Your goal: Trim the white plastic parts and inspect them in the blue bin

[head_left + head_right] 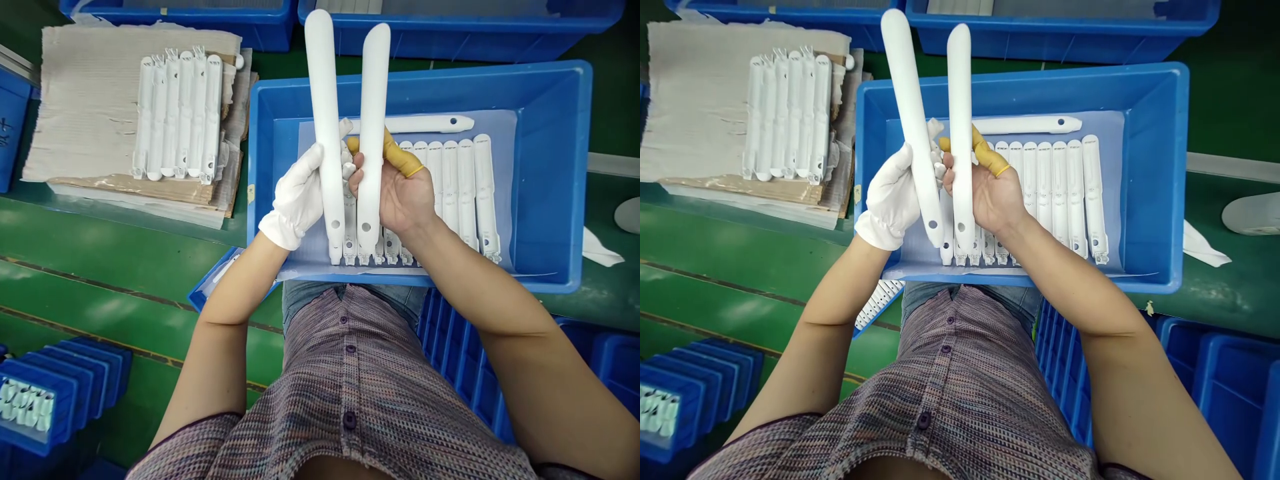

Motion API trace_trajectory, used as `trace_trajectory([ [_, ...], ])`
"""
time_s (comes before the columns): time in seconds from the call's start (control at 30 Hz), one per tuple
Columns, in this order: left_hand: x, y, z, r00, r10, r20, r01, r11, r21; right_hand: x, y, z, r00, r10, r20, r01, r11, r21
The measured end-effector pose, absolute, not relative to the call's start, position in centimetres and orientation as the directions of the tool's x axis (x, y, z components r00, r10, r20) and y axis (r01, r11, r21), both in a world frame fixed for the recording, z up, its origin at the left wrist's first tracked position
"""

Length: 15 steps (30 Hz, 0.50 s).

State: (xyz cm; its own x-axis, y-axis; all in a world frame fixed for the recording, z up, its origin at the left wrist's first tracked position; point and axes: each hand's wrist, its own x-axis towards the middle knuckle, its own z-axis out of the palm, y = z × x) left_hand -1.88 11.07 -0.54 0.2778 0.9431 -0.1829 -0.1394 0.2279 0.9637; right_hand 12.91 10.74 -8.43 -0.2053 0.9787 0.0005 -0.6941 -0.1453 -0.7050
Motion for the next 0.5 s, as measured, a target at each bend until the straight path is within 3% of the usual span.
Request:
trace_trajectory([
  [0.1,-2.1,11.1,-0.8,0.266,0.957,-0.112,-0.162,0.159,0.974,13.1,10.4,-8.1,-0.205,0.977,0.055,-0.718,-0.112,-0.687],
  [0.23,-2.1,11.0,-0.9,0.187,0.976,-0.113,-0.078,0.130,0.988,12.5,9.4,-8.1,-0.112,0.981,0.156,-0.629,0.052,-0.776],
  [0.37,-2.2,10.7,-0.7,0.295,0.953,-0.069,-0.118,0.108,0.987,11.7,8.8,-9.1,0.054,0.947,0.315,-0.410,0.309,-0.858],
  [0.5,-2.6,10.7,-0.5,0.478,0.875,-0.081,-0.107,0.150,0.983,11.4,8.7,-10.1,0.214,0.827,0.520,-0.133,0.552,-0.823],
])
